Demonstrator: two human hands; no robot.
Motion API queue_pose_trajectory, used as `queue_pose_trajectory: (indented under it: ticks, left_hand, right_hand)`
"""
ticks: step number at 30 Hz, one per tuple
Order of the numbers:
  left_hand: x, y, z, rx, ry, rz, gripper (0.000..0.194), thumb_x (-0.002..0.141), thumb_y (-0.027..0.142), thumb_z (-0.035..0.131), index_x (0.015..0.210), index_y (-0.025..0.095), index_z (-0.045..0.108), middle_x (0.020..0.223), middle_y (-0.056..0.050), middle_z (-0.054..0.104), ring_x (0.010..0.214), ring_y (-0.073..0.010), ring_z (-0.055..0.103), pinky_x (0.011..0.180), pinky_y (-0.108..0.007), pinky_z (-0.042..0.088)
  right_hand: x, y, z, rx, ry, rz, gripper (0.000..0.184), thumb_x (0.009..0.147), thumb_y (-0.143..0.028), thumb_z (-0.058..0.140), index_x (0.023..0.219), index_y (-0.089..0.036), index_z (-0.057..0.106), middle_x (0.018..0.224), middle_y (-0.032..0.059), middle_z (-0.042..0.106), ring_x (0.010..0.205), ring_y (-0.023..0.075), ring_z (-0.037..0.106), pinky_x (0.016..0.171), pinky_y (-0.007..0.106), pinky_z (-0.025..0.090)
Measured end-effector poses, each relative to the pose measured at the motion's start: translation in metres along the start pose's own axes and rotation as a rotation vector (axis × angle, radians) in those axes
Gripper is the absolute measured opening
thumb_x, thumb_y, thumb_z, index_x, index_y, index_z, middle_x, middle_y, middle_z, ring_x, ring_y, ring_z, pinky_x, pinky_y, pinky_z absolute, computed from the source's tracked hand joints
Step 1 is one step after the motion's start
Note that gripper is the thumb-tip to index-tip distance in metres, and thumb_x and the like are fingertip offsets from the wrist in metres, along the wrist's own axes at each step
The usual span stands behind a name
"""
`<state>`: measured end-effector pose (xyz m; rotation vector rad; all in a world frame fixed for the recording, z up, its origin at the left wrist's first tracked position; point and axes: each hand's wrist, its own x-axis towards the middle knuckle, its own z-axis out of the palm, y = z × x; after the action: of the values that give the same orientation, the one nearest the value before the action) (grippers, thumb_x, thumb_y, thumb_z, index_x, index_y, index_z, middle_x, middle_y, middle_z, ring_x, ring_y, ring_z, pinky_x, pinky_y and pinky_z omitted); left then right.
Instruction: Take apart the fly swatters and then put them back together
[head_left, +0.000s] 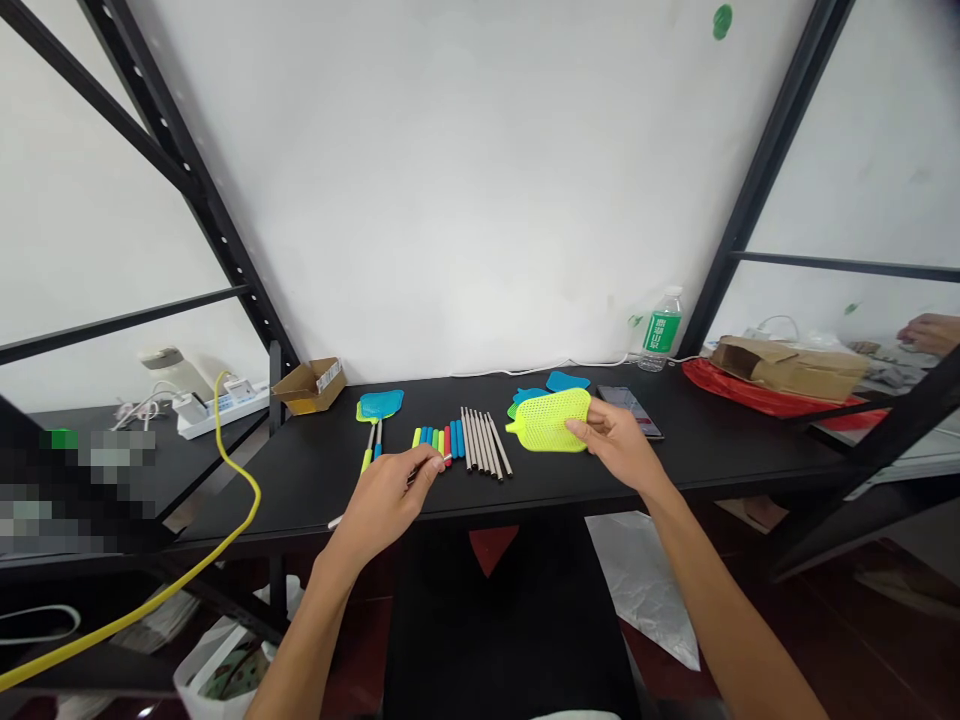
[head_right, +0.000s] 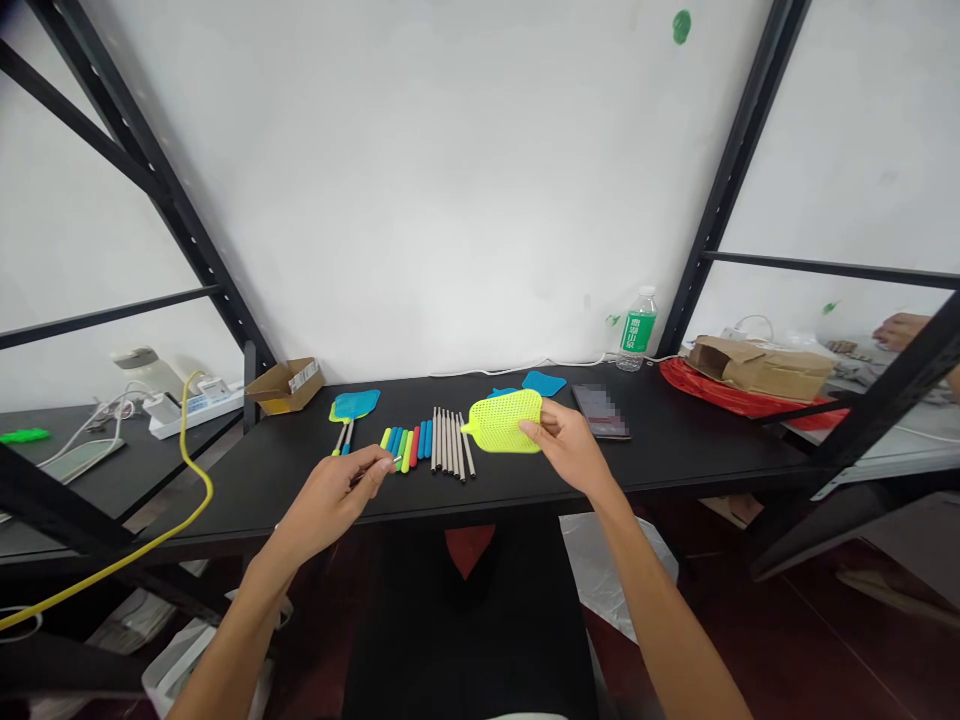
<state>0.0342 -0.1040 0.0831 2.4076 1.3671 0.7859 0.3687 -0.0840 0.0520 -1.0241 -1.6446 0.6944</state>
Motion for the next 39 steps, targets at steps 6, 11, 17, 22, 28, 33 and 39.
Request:
queue_pose_trajectory:
  ticks: [6,11,17,22,28,33,39]
  left_hand:
    - [0.0,0.003,0.002,-0.007,0.014,-0.028,0.03,0.101,0.045,0.039,0.094,0.024,0.058,0.061,0.005,0.047,0.054,-0.0142,0.041,0.056,-0.026,0.025]
    - [-0.001,0.007,0.003,-0.009,0.022,-0.027,0.029,0.101,0.045,0.04,0.093,0.023,0.057,0.062,0.004,0.047,0.056,-0.014,0.043,0.056,-0.026,0.026]
    - [0.0,0.005,0.007,-0.088,0.026,-0.043,0.029,0.099,0.047,0.042,0.098,0.023,0.059,0.065,0.003,0.052,0.055,-0.0137,0.048,0.054,-0.024,0.032]
    - [0.0,0.003,0.009,-0.179,0.1,-0.033,0.028,0.096,0.046,0.048,0.099,0.022,0.063,0.074,0.0,0.059,0.064,-0.0147,0.055,0.056,-0.023,0.038]
    - [0.002,0.002,0.008,-0.252,0.221,-0.021,0.026,0.093,0.045,0.054,0.092,0.021,0.065,0.076,-0.001,0.055,0.068,-0.0141,0.049,0.051,-0.02,0.036]
    - [0.002,0.0,0.01,-0.472,0.25,-0.079,0.027,0.09,0.047,0.059,0.093,0.02,0.065,0.071,0.001,0.049,0.064,-0.0134,0.045,0.051,-0.019,0.046]
    - [0.003,0.001,0.011,-0.582,0.245,-0.099,0.026,0.089,0.046,0.062,0.094,0.02,0.063,0.069,0.002,0.045,0.062,-0.0125,0.045,0.053,-0.023,0.056]
  right_hand:
    - [-0.002,0.022,-0.019,-0.095,-0.221,0.36,0.061,0.088,-0.043,0.063,0.142,-0.018,0.047,0.07,0.0001,0.064,0.051,0.0143,0.056,0.042,0.023,0.046]
    - [0.003,0.034,-0.02,-0.078,-0.003,0.392,0.047,0.091,-0.04,0.055,0.132,-0.018,0.054,0.084,0.0054,0.067,0.059,0.0152,0.063,0.043,0.021,0.045]
    - [0.005,0.042,-0.027,-0.283,0.098,0.407,0.059,0.089,-0.046,0.058,0.142,-0.021,0.048,0.127,0.016,0.063,0.087,0.023,0.07,0.061,0.028,0.054]
    - [0.004,0.048,-0.029,-0.463,0.173,0.307,0.066,0.088,-0.048,0.059,0.146,-0.019,0.045,0.134,0.0162,0.06,0.096,0.0277,0.069,0.088,0.042,0.052]
    - [0.005,0.051,-0.019,-0.522,0.229,0.197,0.06,0.089,-0.047,0.055,0.141,-0.018,0.05,0.145,0.0147,0.051,0.129,0.0323,0.052,0.105,0.046,0.042]
    - [0.005,0.05,-0.013,-0.566,0.162,0.149,0.047,0.091,-0.044,0.052,0.13,-0.018,0.059,0.139,0.0131,0.056,0.133,0.0304,0.048,0.109,0.045,0.039]
    - [0.005,0.051,-0.013,-0.589,0.035,0.201,0.044,0.091,-0.047,0.055,0.126,-0.02,0.063,0.134,0.0105,0.063,0.123,0.032,0.058,0.103,0.046,0.044]
